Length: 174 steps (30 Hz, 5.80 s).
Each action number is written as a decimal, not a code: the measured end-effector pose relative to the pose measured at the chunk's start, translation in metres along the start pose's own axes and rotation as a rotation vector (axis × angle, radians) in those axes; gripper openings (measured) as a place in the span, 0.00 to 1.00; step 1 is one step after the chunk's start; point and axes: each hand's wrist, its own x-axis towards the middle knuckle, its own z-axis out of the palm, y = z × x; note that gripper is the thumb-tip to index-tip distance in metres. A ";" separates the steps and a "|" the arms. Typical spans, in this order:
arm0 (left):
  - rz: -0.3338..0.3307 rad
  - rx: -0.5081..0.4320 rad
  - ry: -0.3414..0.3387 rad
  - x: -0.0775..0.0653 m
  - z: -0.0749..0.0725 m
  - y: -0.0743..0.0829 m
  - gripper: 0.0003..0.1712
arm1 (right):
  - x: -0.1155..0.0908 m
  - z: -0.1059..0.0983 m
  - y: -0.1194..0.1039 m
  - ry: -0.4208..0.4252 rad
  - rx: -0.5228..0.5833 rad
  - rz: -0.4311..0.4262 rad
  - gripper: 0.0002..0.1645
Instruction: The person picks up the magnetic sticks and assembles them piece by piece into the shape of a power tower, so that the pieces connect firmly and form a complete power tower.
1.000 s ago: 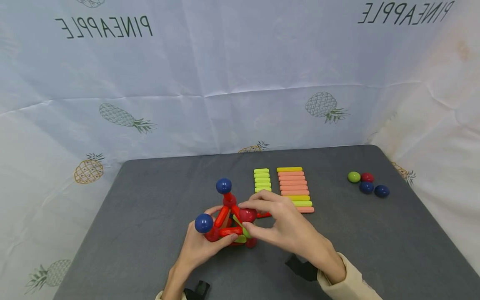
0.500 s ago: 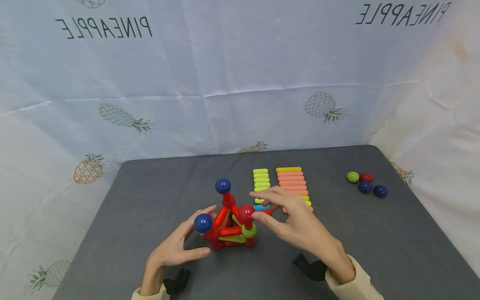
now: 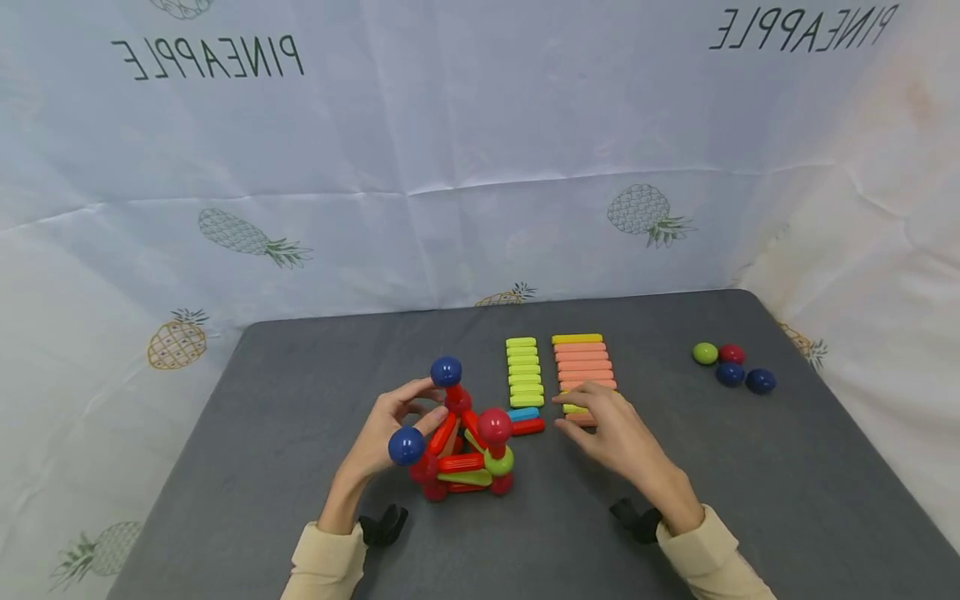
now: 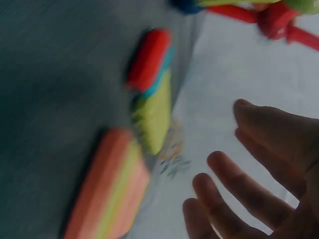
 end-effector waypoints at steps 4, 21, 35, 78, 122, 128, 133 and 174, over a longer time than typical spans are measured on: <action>0.024 0.023 -0.014 0.010 0.005 0.002 0.18 | -0.003 0.002 0.014 -0.094 -0.142 0.078 0.17; -0.002 0.088 0.117 0.018 0.016 0.012 0.11 | -0.003 0.020 0.033 -0.038 -0.262 -0.077 0.09; -0.011 0.051 0.244 0.003 0.009 0.015 0.20 | 0.026 -0.053 -0.074 0.222 0.327 -0.302 0.18; 0.557 0.185 0.423 -0.051 0.004 0.056 0.13 | 0.041 -0.014 -0.119 -0.280 0.277 -0.390 0.11; -0.325 0.291 0.322 -0.066 0.014 0.053 0.72 | 0.019 -0.002 0.021 -0.080 -0.207 -0.021 0.16; -0.426 0.216 0.386 -0.058 0.044 0.059 0.82 | 0.019 0.011 0.038 -0.070 -0.290 -0.058 0.18; -0.419 0.237 0.454 -0.052 0.055 0.058 0.76 | 0.019 0.015 0.042 -0.041 -0.311 -0.068 0.17; -0.082 0.113 -0.089 -0.066 0.001 0.033 0.35 | 0.031 -0.055 -0.116 0.070 0.830 -0.452 0.19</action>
